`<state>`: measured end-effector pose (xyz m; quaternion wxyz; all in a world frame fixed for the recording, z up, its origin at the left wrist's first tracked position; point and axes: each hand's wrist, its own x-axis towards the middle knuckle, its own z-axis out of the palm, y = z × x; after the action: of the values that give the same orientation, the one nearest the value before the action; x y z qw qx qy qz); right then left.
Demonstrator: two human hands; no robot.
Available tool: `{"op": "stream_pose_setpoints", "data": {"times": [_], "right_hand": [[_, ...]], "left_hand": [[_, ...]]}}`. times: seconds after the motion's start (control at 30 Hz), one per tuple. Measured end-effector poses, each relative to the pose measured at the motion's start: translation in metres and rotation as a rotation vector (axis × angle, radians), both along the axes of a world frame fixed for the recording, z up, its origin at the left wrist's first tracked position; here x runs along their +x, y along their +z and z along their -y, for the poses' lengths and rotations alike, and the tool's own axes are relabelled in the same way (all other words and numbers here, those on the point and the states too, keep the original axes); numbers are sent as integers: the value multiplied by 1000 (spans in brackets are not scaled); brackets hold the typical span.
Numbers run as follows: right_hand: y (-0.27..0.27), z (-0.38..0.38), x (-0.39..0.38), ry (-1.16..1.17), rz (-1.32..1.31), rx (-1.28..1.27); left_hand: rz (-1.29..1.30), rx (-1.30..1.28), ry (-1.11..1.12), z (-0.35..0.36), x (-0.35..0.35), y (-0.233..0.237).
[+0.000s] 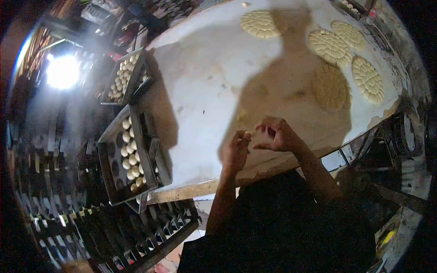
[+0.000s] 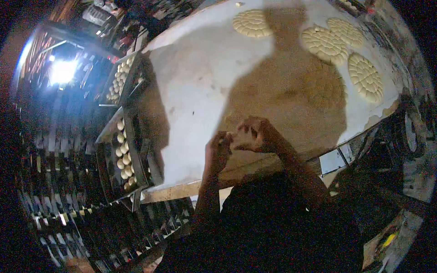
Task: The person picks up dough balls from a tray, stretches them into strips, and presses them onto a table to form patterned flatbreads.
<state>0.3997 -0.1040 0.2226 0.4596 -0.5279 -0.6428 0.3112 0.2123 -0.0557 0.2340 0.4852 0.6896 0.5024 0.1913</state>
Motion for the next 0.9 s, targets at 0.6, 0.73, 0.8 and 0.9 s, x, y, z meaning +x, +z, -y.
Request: {"op": "stream_pose_setpoints", "data": {"times": [0.6,0.73,0.8,0.9], "right_hand": [[-54,23,-85,-421,104,184],[-48,21,-30,-778,-169,4],[-76,25,8,-684,-95,-71],[-129,58,55,-391,258,-187]], "left_hand": [[309,274,-217,52,-139,21],[176,568,-227,17,-113,-59],[-103,646,-256,14,-114,-112],[-471,777,-488,21,-127,-151]]}}
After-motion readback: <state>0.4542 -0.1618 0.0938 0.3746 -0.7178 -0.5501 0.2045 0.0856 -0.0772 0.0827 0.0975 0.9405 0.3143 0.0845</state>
